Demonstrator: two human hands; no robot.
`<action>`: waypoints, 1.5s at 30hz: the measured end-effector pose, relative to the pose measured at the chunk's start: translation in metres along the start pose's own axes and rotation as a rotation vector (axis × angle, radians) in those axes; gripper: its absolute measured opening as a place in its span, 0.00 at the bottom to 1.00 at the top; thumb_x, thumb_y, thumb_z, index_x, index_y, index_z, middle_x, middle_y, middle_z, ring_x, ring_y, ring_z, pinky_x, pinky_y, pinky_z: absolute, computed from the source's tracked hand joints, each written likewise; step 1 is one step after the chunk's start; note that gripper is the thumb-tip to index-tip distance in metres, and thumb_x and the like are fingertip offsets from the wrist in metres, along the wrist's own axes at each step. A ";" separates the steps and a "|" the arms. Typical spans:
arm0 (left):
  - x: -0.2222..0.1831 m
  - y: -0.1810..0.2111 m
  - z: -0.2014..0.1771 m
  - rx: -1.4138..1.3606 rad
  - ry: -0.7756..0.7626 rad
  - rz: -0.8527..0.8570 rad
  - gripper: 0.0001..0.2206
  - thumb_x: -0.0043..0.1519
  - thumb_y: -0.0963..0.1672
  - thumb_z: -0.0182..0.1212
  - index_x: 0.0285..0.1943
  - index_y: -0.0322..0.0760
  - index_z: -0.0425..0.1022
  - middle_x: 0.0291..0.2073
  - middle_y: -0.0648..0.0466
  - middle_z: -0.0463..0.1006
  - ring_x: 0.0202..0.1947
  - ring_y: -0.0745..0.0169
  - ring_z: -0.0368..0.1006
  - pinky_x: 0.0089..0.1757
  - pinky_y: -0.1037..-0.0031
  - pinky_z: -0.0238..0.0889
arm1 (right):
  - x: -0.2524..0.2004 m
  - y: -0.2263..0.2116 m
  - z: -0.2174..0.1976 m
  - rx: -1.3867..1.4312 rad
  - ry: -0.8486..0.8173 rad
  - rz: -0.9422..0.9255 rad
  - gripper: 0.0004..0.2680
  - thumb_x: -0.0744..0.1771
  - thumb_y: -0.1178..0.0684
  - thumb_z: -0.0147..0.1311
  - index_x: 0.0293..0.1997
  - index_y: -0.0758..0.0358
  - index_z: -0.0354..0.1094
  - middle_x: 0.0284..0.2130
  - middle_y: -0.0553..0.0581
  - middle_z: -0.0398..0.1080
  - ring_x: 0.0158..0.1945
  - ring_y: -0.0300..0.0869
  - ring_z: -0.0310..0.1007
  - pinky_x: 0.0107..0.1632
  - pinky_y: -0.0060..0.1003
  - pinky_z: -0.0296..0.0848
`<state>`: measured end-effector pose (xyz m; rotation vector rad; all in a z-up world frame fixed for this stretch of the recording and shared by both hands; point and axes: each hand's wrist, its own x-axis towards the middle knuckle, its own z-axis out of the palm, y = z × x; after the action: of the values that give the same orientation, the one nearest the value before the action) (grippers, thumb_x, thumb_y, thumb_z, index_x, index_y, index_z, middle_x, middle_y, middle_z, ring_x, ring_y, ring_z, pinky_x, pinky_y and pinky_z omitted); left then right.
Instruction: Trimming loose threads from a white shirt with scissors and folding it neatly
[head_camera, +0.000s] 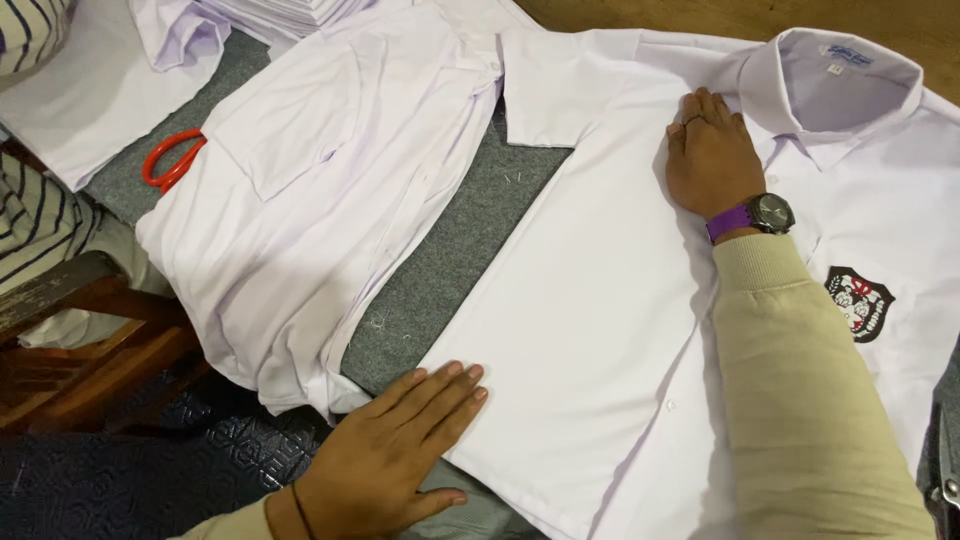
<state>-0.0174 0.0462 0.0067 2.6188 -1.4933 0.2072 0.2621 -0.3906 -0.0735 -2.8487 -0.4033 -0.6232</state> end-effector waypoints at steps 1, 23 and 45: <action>-0.003 -0.002 -0.004 0.002 0.001 -0.001 0.45 0.60 0.62 0.59 0.78 0.32 0.54 0.76 0.43 0.57 0.76 0.49 0.52 0.70 0.61 0.43 | 0.000 -0.007 -0.010 0.000 0.002 -0.002 0.14 0.72 0.57 0.38 0.59 0.81 0.61 0.61 0.80 0.64 0.66 0.70 0.60 0.64 0.60 0.57; 0.071 -0.074 -0.015 -0.347 0.228 -0.330 0.08 0.63 0.44 0.61 0.47 0.37 0.81 0.36 0.47 0.79 0.42 0.41 0.75 0.39 0.58 0.64 | -0.043 -0.231 -0.102 0.293 -0.422 -0.448 0.05 0.66 0.55 0.57 0.36 0.63 0.77 0.42 0.53 0.76 0.50 0.46 0.74 0.53 0.41 0.69; 0.075 -0.082 0.005 -0.347 0.235 -0.310 0.05 0.68 0.40 0.51 0.41 0.35 0.72 0.28 0.50 0.70 0.33 0.45 0.74 0.32 0.63 0.65 | -0.068 -0.219 -0.094 0.332 -0.350 -0.382 0.09 0.69 0.55 0.51 0.54 0.58 0.73 0.53 0.56 0.70 0.64 0.49 0.66 0.60 0.45 0.64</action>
<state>0.0913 0.0239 0.0119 2.4020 -0.9381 0.1956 0.1003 -0.2219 0.0099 -2.5668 -1.0191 -0.0873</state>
